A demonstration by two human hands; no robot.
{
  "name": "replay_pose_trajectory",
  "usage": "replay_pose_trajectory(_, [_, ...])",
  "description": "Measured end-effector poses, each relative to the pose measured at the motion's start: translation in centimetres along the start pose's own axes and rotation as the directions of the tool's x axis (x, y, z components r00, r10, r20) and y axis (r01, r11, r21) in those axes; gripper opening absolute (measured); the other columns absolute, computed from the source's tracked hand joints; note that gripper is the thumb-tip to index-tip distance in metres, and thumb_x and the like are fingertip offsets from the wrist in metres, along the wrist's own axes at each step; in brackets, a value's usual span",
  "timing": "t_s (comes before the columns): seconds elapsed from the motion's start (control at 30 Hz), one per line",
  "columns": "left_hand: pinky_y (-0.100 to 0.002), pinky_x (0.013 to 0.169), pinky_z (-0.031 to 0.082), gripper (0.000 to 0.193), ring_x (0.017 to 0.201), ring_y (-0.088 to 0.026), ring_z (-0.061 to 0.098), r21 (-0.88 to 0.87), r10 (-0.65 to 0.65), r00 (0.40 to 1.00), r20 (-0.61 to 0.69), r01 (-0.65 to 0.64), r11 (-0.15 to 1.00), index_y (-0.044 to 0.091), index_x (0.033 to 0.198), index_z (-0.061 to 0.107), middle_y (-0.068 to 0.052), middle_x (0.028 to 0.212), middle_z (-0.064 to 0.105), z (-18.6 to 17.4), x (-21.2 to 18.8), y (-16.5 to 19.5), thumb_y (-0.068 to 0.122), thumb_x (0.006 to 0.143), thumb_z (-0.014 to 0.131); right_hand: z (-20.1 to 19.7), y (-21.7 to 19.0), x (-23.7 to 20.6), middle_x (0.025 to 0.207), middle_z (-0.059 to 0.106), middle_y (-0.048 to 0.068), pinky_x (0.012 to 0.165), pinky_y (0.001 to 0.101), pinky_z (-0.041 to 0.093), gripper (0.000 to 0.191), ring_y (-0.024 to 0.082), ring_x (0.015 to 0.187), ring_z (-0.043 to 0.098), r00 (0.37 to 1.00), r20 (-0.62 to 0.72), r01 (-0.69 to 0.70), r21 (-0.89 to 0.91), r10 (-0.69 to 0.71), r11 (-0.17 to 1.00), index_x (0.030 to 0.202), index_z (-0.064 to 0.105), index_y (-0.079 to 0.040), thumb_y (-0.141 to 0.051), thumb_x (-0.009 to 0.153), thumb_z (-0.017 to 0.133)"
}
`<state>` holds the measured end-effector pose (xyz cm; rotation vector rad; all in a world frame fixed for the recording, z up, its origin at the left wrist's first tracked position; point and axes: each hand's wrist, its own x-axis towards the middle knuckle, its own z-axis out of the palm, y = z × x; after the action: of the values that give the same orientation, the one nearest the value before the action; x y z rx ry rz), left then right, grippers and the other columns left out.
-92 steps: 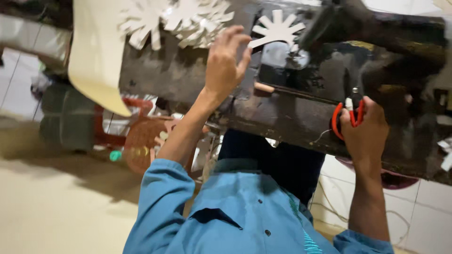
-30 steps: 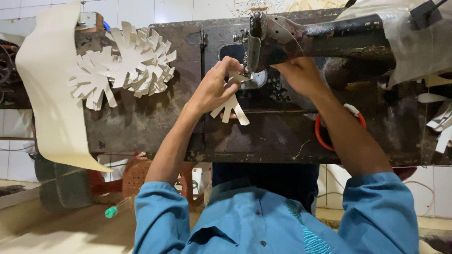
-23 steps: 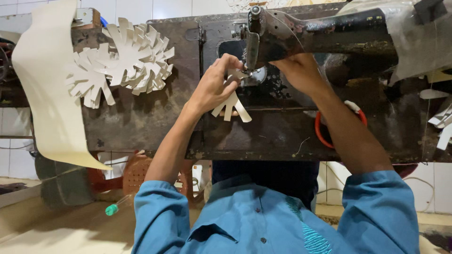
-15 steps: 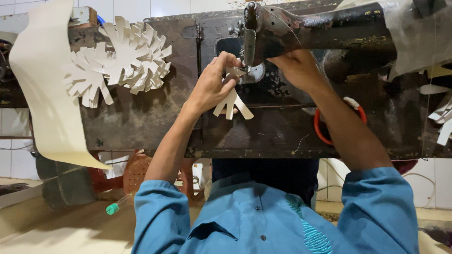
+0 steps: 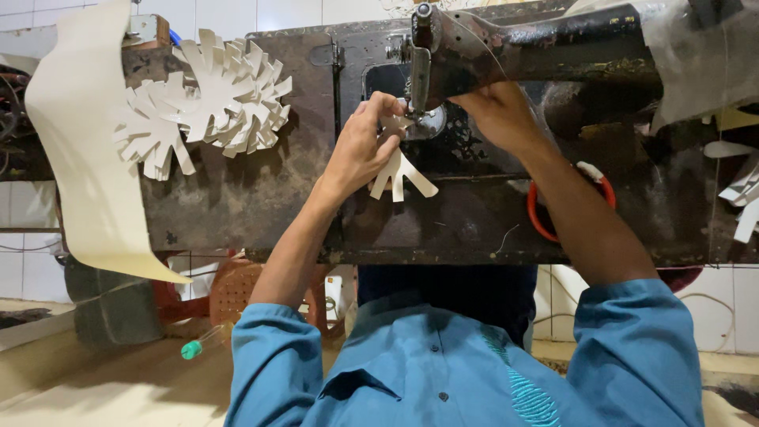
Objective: The person sits at an industrial sewing machine and stitches white cut shoe components, feeding each piece under the needle and guiding it while sewing. They place finished pieces on a growing pile on the left of the machine table, briefly use scissors to trim threads, and continue stitching more pieces one after another.
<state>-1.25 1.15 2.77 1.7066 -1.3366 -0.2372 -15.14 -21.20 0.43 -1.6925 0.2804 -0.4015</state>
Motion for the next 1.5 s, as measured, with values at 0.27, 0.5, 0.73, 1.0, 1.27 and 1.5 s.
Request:
replay_pose_trajectory(0.27, [-0.044,0.1,0.048,0.037,0.113,-0.039,0.058,0.244,-0.01,0.993,-0.114,0.038,0.969,-0.001,0.115,0.056,-0.02,0.123,0.058,3.4,-3.5,3.4,0.018,0.092,0.078,-0.3,0.3,0.1,0.054,0.053,-0.006,0.045,0.0289,0.034,0.047,0.005,0.047,0.047,0.915,-0.181,-0.396,-0.227,0.361,0.89,0.065,0.062,-0.01,-0.04,0.1,0.073])
replay_pose_trajectory(0.5, [-0.047,0.107,0.046,0.042,0.125,-0.042,0.054,0.325,-0.011,0.99,-0.141,0.056,0.944,-0.004,0.118,0.058,-0.023,0.138,0.055,4.1,-4.6,5.7,0.025,0.095,0.076,-1.0,-0.7,-0.1,0.068,0.054,0.005,0.056,0.0325,0.036,0.028,0.016,0.061,0.048,0.998,0.037,0.056,-0.433,-0.044,0.9,0.092,0.072,-0.004,-0.026,0.109,0.071])
replay_pose_trajectory(0.73, [-0.047,0.109,0.046,0.05,0.128,-0.043,0.052,0.327,0.009,0.989,-0.145,0.039,0.944,-0.008,0.124,0.059,-0.025,0.139,0.053,4.4,-5.0,6.4,0.028,0.093,0.078,0.1,-3.6,-3.1,0.093,0.068,0.008,0.07,0.0403,0.054,0.023,0.029,0.081,0.067,0.869,0.371,0.495,-0.649,-0.327,0.578,0.119,0.071,-0.013,-0.022,0.098,0.071])
replay_pose_trajectory(1.0, [-0.046,0.108,0.046,0.058,0.128,-0.042,0.051,0.42,-0.016,0.99,-0.141,0.074,0.904,-0.009,0.126,0.058,-0.025,0.137,0.054,5.6,-5.2,6.9,0.031,0.09,0.079,1.1,-4.1,-3.9,0.084,0.06,0.005,0.072,0.0411,0.051,0.033,0.028,0.08,0.061,0.859,0.388,0.505,-0.747,-0.334,0.432,0.128,0.074,-0.02,-0.021,0.095,0.07])
replay_pose_trajectory(1.27, [-0.046,0.111,0.045,0.054,0.131,-0.041,0.05,0.428,0.014,0.989,-0.145,0.049,0.903,-0.009,0.13,0.057,-0.025,0.137,0.053,5.8,-5.1,7.1,0.027,0.094,0.074,1.1,-4.3,-3.9,0.083,0.058,0.005,0.073,0.0406,0.05,0.038,0.026,0.079,0.059,0.865,0.406,0.499,-0.756,-0.295,0.424,0.133,0.072,-0.02,-0.022,0.096,0.069])
replay_pose_trajectory(1.5, [-0.049,0.106,0.044,0.052,0.127,-0.039,0.052,0.48,-0.024,0.985,-0.169,0.103,0.871,-0.002,0.13,0.058,-0.021,0.131,0.055,6.1,-5.0,7.6,0.026,0.091,0.076,1.2,-4.6,-3.9,0.084,0.059,0.007,0.071,0.0414,0.05,0.038,0.027,0.078,0.059,0.874,0.414,0.485,-0.757,-0.253,0.437,0.134,0.072,-0.018,-0.023,0.096,0.069])
